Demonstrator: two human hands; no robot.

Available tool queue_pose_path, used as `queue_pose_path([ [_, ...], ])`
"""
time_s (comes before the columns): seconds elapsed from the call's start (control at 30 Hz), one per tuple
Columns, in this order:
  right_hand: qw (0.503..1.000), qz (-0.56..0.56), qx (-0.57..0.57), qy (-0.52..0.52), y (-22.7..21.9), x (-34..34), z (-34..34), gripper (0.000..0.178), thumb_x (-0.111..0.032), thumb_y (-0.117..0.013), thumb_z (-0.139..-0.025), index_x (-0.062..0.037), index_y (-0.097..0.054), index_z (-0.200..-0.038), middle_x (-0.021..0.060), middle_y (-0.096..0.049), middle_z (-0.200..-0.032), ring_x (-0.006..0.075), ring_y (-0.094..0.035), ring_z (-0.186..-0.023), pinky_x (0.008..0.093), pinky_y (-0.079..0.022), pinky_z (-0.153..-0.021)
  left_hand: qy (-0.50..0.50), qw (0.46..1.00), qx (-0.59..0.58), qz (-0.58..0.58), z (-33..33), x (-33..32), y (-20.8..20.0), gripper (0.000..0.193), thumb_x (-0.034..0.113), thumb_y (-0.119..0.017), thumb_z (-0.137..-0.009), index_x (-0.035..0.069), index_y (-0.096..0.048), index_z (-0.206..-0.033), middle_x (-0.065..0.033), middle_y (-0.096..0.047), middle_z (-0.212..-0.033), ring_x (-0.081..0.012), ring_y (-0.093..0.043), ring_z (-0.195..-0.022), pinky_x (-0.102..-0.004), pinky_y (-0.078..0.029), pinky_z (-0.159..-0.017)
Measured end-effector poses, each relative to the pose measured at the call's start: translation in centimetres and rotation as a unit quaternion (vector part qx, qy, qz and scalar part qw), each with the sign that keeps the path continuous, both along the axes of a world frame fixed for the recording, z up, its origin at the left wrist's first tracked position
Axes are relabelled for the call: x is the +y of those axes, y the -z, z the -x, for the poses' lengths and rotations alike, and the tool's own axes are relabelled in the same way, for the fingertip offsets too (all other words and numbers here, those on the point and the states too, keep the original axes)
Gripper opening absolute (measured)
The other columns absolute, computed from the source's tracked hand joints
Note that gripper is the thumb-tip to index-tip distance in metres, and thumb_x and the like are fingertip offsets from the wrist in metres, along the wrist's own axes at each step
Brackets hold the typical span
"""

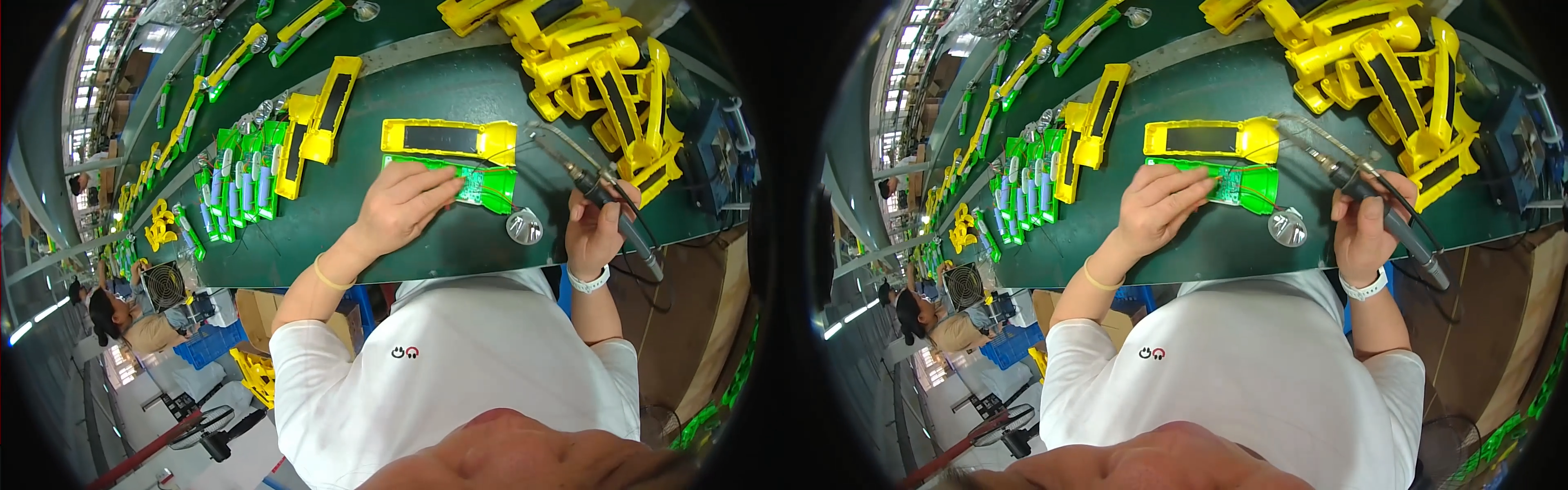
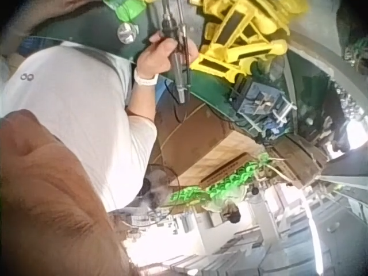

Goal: Soldering electronic components onto circuit boards for flashlight assembly on a production line.

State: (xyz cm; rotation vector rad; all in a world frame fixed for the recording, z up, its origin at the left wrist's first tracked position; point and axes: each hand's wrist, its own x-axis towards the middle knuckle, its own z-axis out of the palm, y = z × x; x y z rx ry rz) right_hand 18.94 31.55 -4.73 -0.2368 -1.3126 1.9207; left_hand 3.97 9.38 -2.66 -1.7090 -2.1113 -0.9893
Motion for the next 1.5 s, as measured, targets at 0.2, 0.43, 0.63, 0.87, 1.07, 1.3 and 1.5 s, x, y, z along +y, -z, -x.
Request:
queue_pose_path([
  [0.2, 0.993, 0.003, -0.11, -0.053, -1.2, -1.0, -1.0, 0.026, -0.013, -0.061, -0.086, -0.0068, -0.038, -0.097, 0.0067, -0.05, -0.083, 0.0091, -0.047, -0.054, 0.0208, -0.039, -0.045, -0.012, 0.973, -0.229, -0.008, -0.4, 1.1, -0.3, 0.016, 0.009, -0.074, -0.069, 0.008, -0.068, -0.084, -0.0048, -0.064, -0.076, -0.0206, -0.056, -0.068, -0.0303, -0.044, -0.063],
  [0.43, 0.984, -0.024, -0.15, -0.09, -1.3, -0.9, -0.6, 0.024, -0.007, -0.061, -0.084, -0.0051, -0.039, -0.094, 0.0026, -0.051, -0.075, 0.0055, -0.045, -0.057, 0.0197, -0.038, -0.051, -0.032, 0.984, -0.161, 0.072, -1.2, 1.4, -0.9, 0.013, 0.008, -0.074, -0.069, 0.01, -0.068, -0.081, -0.0045, -0.057, -0.08, -0.0206, -0.054, -0.076, -0.0306, -0.044, -0.064],
  [0.63, 0.98, -0.061, -0.155, -0.107, -0.1, -0.4, -0.6, 0.024, -0.007, -0.062, -0.084, -0.0044, -0.04, -0.093, 0.0019, -0.051, -0.076, 0.0048, -0.045, -0.065, 0.0206, -0.039, -0.058, -0.096, 0.961, -0.233, 0.111, -1.3, 1.8, -2.0, 0.011, 0.005, -0.071, -0.068, 0.007, -0.064, -0.076, -0.007, -0.051, -0.085, -0.0229, -0.053, -0.08, -0.0325, -0.046, -0.065],
  [0.87, 0.978, -0.07, -0.14, -0.139, -0.5, -0.6, -0.4, 0.024, -0.004, -0.062, -0.083, -0.0041, -0.04, -0.093, 0.0032, -0.052, -0.077, 0.0048, -0.047, -0.064, 0.0204, -0.041, -0.058, -0.107, 0.962, -0.212, 0.134, -1.2, 2.2, -2.2, 0.013, 0.0, -0.07, -0.063, 0.005, -0.063, -0.073, -0.0058, -0.052, -0.08, -0.0197, -0.054, -0.077, -0.0288, -0.046, -0.065],
  [1.07, 0.972, -0.104, -0.155, -0.142, -0.7, -0.6, -0.1, 0.024, -0.004, -0.062, -0.083, -0.0041, -0.04, -0.093, 0.0038, -0.052, -0.078, 0.0048, -0.048, -0.063, 0.0201, -0.042, -0.057, -0.093, 0.961, -0.22, 0.139, -0.9, 2.1, -2.4, 0.013, 0.0, -0.07, -0.063, 0.005, -0.062, -0.073, -0.0062, -0.052, -0.08, -0.0202, -0.054, -0.076, -0.0293, -0.046, -0.065],
  [1.3, 0.984, -0.003, -0.125, -0.129, -1.2, -0.5, -0.4, 0.026, -0.009, -0.062, -0.084, -0.0058, -0.039, -0.095, 0.0039, -0.051, -0.078, 0.0056, -0.045, -0.058, 0.02, -0.04, -0.051, -0.09, 0.961, -0.211, 0.152, -0.9, 2.3, -2.8, 0.012, 0.001, -0.069, -0.065, 0.005, -0.062, -0.073, -0.0067, -0.051, -0.081, -0.0215, -0.054, -0.077, -0.0303, -0.046, -0.066],
  [1.5, 0.989, -0.05, -0.106, -0.086, -1.4, -0.4, -1.0, 0.029, -0.012, -0.063, -0.084, -0.0067, -0.038, -0.096, 0.0052, -0.049, -0.08, 0.0066, -0.044, -0.055, 0.0194, -0.038, -0.048, -0.075, 0.955, -0.229, 0.173, -0.8, 2.1, -3.2, 0.017, 0.003, -0.07, -0.065, 0.006, -0.062, -0.08, -0.0079, -0.051, -0.084, -0.0238, -0.053, -0.081, -0.0321, -0.046, -0.07],
])
